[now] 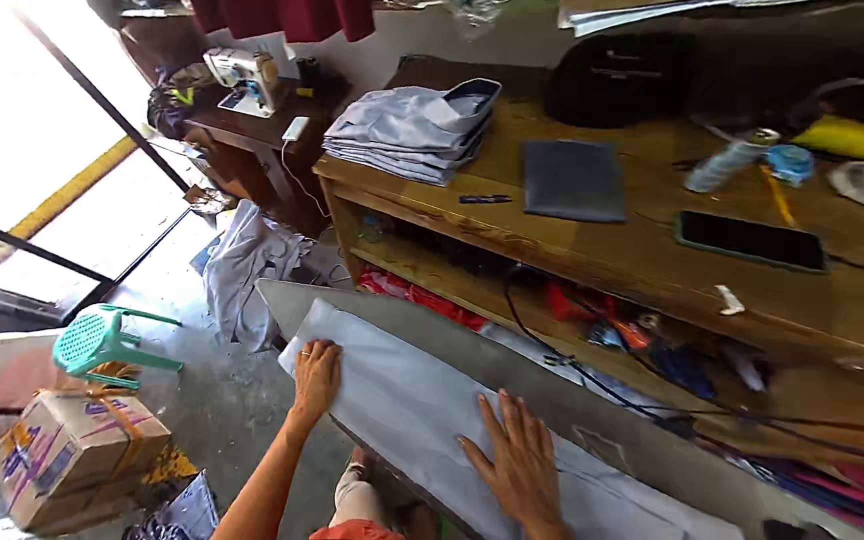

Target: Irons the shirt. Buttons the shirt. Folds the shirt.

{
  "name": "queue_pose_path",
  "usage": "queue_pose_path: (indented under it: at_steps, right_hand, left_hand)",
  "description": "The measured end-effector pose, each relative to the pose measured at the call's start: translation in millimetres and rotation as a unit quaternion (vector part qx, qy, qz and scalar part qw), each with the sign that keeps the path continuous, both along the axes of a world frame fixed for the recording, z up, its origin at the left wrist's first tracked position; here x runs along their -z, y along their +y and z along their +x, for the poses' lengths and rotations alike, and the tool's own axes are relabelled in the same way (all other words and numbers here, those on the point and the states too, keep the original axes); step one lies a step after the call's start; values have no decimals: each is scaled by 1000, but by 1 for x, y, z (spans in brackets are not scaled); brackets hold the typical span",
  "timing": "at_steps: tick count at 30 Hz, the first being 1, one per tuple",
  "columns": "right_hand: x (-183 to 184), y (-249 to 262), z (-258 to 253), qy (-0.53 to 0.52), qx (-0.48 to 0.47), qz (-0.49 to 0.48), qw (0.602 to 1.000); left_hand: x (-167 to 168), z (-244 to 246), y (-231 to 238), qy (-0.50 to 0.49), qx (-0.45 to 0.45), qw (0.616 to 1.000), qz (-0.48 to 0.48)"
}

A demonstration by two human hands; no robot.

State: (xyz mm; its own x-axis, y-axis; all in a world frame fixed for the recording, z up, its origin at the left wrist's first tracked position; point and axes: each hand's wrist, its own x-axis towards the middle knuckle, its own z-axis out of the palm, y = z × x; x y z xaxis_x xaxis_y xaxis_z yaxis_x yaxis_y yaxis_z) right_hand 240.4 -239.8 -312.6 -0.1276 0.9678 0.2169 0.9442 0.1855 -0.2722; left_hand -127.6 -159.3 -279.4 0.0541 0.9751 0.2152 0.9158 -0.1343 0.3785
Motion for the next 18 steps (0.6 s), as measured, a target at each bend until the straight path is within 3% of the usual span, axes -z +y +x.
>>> queue_pose_path:
  at_steps: [4,7,10,15,18]
  right_hand:
    - [4,0,1,-20,2,4,1000]
    - [4,-2,4,-20,9,0,1000]
    - [3,-4,6,3,17,-8,1000]
    - [-25,-3,-5,55,63,-13,996]
    - [-50,-7,-36,180,88,24,979]
  left_hand:
    - [-8,-36,24,-83,41,996,-21]
    - [-34,-43,34,-72,-67,993,-65]
    - [-39,-59,50,-16,-129,967,-218]
    - [-43,-61,74,-24,-66,931,-359]
    - [-65,-67,76,-26,-22,927,-375]
